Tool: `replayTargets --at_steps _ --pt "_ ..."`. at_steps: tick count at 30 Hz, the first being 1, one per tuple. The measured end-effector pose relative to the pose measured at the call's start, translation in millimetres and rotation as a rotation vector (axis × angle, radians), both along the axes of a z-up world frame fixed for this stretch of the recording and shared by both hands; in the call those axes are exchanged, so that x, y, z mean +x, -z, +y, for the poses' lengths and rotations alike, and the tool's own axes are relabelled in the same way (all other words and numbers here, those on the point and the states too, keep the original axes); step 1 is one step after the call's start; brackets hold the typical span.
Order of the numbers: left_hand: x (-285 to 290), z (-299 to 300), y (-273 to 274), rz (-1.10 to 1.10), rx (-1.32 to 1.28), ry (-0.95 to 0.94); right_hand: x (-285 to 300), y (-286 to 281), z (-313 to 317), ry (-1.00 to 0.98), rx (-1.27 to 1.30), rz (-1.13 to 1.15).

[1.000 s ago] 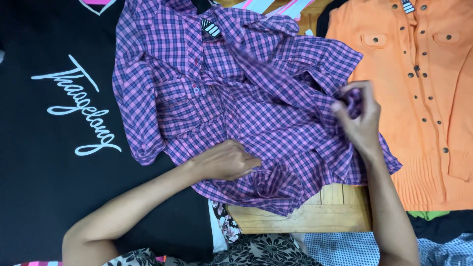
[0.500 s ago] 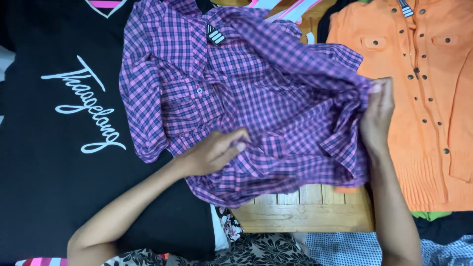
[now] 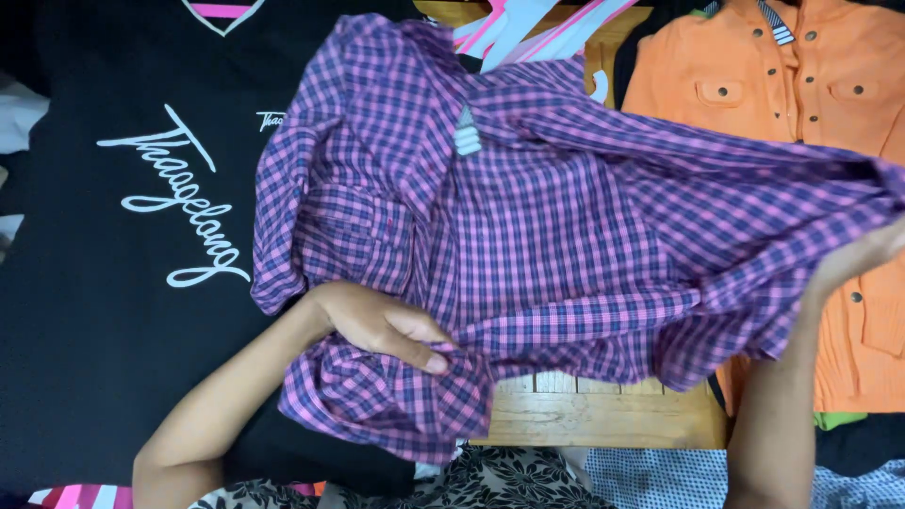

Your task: The person places a black t-shirt onto a pink hanger and smooths it out. They then pick up a purple plaid shirt, button it, and place it onto a white hanger.

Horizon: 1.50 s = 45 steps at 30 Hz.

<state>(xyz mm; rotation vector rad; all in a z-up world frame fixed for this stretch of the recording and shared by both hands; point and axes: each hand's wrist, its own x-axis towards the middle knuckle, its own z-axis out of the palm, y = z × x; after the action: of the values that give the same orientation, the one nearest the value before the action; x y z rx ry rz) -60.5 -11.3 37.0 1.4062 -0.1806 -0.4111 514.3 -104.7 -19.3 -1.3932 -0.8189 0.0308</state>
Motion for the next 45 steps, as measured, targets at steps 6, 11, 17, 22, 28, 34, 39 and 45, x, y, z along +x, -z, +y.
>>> replayTargets --at_steps 6,11,17,22,28,34,39,45 --pt "25.6 -8.3 -52.5 0.106 0.107 0.156 1.0 -48.0 -22.9 0.155 -0.574 0.111" --pt "32.2 -17.3 -44.7 0.259 0.478 0.032 -66.5 -78.5 -9.4 -0.654 -0.909 -0.349" --pt "32.5 -12.6 -51.3 -0.029 0.506 -0.674 -102.4 -85.5 -2.8 -0.587 -0.953 -0.553" --pt "36.8 -7.1 -46.8 -0.342 0.952 -1.076 -142.9 -103.6 3.7 -0.361 -0.605 -0.614" --pt "37.3 -0.6 -26.9 -0.324 1.483 -1.118 -180.3 -92.6 18.3 -0.595 -0.505 -0.453" --pt "35.9 -1.7 -25.8 -0.139 1.486 -1.193 -194.6 -89.6 21.3 -0.594 -0.721 -0.440" --pt "36.5 -3.2 -37.5 0.006 1.469 -1.106 -175.8 -57.0 26.1 -0.584 -0.721 -0.333" --pt "34.8 -0.3 -8.9 0.011 1.636 -1.073 -138.7 -35.7 18.3 -0.538 -0.503 -0.406"
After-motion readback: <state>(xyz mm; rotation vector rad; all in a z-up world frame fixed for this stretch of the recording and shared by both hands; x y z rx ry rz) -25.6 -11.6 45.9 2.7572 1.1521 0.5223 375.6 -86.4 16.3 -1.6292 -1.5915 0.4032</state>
